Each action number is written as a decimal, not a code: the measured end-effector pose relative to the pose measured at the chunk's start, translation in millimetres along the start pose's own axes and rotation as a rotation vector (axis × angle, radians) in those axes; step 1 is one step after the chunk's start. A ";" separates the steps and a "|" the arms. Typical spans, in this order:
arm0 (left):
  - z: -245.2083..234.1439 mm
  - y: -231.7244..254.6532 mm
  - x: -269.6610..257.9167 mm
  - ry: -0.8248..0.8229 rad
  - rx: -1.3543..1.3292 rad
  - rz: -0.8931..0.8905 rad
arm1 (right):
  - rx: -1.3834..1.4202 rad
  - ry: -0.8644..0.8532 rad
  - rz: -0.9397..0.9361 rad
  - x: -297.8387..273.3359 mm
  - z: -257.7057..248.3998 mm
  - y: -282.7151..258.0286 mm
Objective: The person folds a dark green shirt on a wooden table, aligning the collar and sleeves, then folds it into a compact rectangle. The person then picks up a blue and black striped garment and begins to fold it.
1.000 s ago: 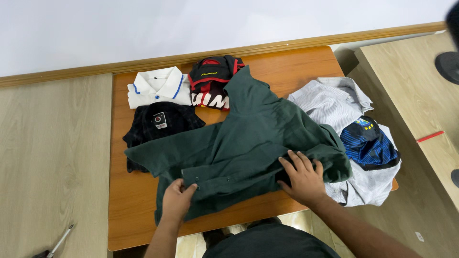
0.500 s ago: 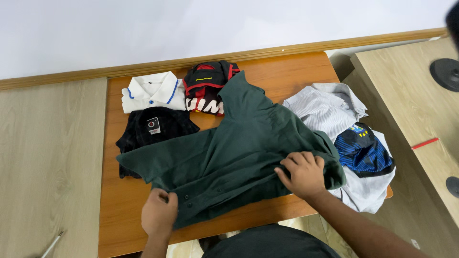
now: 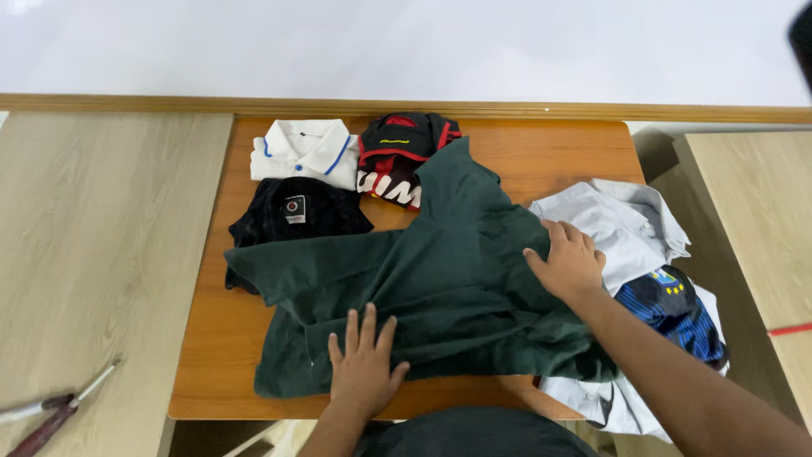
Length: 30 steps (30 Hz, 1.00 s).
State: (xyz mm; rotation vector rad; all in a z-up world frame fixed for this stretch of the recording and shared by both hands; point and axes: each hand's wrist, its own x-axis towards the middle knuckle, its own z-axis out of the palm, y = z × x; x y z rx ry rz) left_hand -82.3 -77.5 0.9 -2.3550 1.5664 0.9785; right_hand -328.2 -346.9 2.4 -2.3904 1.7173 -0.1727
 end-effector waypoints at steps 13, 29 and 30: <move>-9.6 14.6 -7.0 -0.241 0.117 -0.042 | 0.511 -0.492 0.263 88.5 32.3 13.2; -16.8 34.3 0.1 -0.223 0.130 -0.162 | 0.667 0.235 -0.422 27.8 -1.8 -8.9; -16.0 36.0 3.1 -0.188 0.117 -0.172 | 0.757 0.243 -0.556 22.8 -8.2 -15.3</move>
